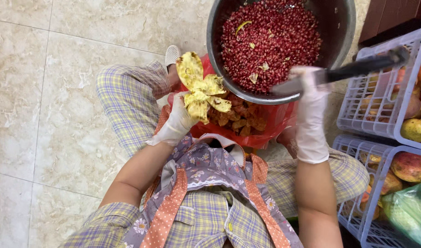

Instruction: The person sits on the floor and uses a knife to peel the skin off pomegranates, dropping the seeds into a metal bowl and the peels into a red bag. The person handles multiple pomegranates one at a time, cutting and peeling them over the bowl.

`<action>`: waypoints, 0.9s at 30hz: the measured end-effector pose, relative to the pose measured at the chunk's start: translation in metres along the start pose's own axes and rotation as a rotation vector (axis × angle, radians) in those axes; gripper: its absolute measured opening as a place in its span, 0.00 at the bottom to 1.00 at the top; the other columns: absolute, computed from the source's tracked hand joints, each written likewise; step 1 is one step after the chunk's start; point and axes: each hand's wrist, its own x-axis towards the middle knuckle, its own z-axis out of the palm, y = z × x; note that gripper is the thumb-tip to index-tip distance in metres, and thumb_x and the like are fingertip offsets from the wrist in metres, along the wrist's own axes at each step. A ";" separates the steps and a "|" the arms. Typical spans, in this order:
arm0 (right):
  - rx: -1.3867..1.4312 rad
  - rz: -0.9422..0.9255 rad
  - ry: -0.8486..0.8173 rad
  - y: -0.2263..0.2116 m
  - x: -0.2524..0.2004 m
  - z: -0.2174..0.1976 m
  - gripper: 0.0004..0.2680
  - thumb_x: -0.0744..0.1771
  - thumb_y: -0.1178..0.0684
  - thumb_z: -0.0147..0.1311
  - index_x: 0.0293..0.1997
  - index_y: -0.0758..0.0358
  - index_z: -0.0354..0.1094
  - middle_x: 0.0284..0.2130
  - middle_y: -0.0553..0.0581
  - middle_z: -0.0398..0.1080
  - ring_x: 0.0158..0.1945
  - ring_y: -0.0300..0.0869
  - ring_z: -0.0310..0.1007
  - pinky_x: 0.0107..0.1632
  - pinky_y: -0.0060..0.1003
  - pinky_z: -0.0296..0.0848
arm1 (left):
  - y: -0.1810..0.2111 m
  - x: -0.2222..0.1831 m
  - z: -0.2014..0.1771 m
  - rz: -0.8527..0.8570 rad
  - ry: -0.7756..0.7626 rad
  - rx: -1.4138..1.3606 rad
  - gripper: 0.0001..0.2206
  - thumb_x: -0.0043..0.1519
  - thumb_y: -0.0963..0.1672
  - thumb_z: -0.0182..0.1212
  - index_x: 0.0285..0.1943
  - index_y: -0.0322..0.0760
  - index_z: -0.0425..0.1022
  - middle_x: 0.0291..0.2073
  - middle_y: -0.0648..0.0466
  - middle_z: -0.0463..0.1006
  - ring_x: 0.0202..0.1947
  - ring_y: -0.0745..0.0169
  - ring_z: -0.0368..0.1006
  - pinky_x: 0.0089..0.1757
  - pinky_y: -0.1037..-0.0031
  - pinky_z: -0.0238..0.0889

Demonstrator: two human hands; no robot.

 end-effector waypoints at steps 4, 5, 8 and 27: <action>-0.010 0.130 -0.096 -0.003 -0.025 0.036 0.08 0.67 0.63 0.49 0.46 0.63 0.74 0.44 0.58 0.80 0.29 0.35 0.72 0.33 0.31 0.75 | -0.012 0.013 0.014 -0.020 -0.103 0.054 0.23 0.61 0.48 0.47 0.60 0.28 0.71 0.50 0.40 0.80 0.46 0.40 0.79 0.48 0.52 0.73; -0.153 0.167 -0.125 -0.002 -0.029 0.047 0.07 0.67 0.61 0.52 0.48 0.60 0.74 0.42 0.53 0.79 0.32 0.30 0.74 0.37 0.26 0.75 | -0.016 0.019 0.025 -0.017 -0.079 0.038 0.24 0.61 0.48 0.46 0.61 0.28 0.71 0.51 0.40 0.80 0.47 0.41 0.79 0.50 0.53 0.73; -0.189 0.398 -0.155 0.004 -0.035 0.065 0.11 0.66 0.58 0.59 0.55 0.54 0.74 0.31 0.46 0.72 0.25 0.27 0.63 0.28 0.23 0.62 | -0.033 0.035 0.060 -0.001 -0.135 0.078 0.23 0.60 0.48 0.46 0.59 0.28 0.72 0.48 0.41 0.80 0.45 0.42 0.79 0.48 0.52 0.73; -0.160 0.430 -0.007 0.040 -0.011 0.025 0.08 0.70 0.58 0.60 0.55 0.67 0.78 0.32 0.54 0.67 0.29 0.40 0.58 0.33 0.37 0.57 | -0.092 0.046 0.121 0.018 -0.279 0.626 0.16 0.61 0.39 0.63 0.58 0.29 0.74 0.46 0.48 0.83 0.42 0.57 0.79 0.43 0.71 0.72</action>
